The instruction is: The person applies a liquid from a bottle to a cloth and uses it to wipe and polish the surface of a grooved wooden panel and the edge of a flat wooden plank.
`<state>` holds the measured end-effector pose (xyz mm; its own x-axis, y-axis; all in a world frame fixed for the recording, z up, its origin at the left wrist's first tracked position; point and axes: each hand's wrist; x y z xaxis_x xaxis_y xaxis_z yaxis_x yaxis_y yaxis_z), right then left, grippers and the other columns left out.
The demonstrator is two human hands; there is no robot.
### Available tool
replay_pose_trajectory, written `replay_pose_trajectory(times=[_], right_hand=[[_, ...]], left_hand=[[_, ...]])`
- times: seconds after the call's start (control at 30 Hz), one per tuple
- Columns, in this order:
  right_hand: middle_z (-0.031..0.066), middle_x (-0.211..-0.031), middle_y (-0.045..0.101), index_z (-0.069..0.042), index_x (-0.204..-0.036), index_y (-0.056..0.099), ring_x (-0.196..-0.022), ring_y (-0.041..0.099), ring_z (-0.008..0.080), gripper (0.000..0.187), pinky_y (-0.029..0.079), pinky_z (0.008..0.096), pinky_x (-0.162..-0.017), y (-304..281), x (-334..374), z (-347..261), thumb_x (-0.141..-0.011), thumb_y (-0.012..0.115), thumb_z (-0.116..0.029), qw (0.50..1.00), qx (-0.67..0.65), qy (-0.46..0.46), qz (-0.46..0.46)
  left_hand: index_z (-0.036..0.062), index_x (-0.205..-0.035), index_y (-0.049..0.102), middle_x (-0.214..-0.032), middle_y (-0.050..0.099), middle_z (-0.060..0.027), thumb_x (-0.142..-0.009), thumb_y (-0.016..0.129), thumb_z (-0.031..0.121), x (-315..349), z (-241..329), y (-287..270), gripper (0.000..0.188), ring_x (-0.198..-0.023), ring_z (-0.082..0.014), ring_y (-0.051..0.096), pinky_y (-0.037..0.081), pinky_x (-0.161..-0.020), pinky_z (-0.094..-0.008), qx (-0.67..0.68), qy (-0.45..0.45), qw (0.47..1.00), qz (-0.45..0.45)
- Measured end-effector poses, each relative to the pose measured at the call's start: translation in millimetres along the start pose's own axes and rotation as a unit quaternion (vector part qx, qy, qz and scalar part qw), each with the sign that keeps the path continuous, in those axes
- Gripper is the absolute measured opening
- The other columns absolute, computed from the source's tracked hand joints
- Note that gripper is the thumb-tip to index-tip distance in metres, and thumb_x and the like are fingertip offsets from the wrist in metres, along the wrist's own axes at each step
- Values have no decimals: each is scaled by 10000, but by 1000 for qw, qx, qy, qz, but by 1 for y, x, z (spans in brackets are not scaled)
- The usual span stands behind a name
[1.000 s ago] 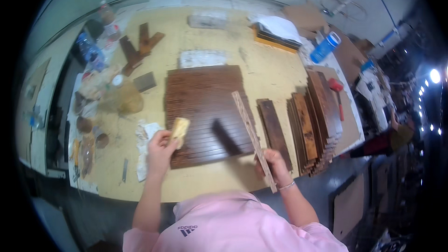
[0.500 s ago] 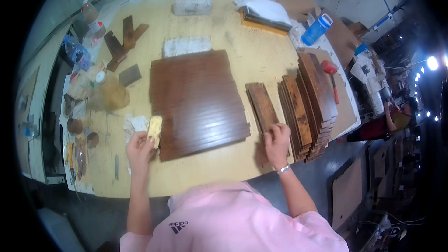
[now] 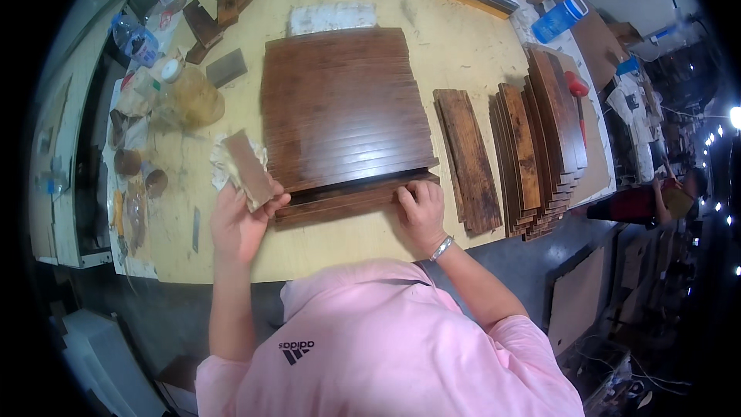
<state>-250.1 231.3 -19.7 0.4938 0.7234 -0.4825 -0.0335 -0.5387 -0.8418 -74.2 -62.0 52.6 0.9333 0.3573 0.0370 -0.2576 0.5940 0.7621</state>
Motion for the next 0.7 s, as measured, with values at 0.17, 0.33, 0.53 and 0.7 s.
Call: replay_pose_trajectory(times=[0.17, 0.33, 0.53, 0.7], right_hand=[[98, -929, 547, -87, -939, 613, -891, 545, 314, 287, 432, 443, -761, -14, -9, -5, -661, 685, -78, 997, -30, 6, -64], [94, -877, 580, -108, -881, 595, -800, 572, 321, 209, 452, 426, -686, -45, -18, -3, -714, 721, -111, 978, -92, 52, -182], [1, -792, 587, -24, -855, 541, -791, 595, 156, 176, 475, 352, -699, -76, -13, 0, -891, 688, -115, 752, -461, 371, -292], [25, -1043, 687, 18, -1225, 647, -913, 606, 75, 272, 486, 226, -855, -65, -69, -30, -959, 628, -34, 702, -546, 392, -235]], left_hand=[[-73, -1364, 448, -1354, 551, -241, -991, 500, 119, -12, -20, -81, 423, -1316, -377, 507, 410, -1148, -544, 191, 21, 975, 108], [-32, -1406, 406, -1362, 527, -210, -948, 506, 25, -24, -6, -137, 473, -1290, -408, 517, 423, -1148, -549, 132, 42, 956, 260], [-24, -1360, 485, -1322, 562, -148, -896, 541, 5, -24, 29, -101, 469, -1216, -272, 563, 468, -1052, -451, -109, 156, 946, 262], [-47, -1283, 547, -1177, 637, -90, -853, 644, -4, -3, -6, 4, 443, -1032, -205, 631, 502, -919, -328, -297, 128, 936, 139]])
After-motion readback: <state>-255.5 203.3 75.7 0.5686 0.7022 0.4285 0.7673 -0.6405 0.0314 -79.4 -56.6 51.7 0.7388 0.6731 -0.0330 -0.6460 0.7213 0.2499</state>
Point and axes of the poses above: each hand's wrist, its own x-axis away from the middle knuckle, its own y-axis out of the palm, z = x × y
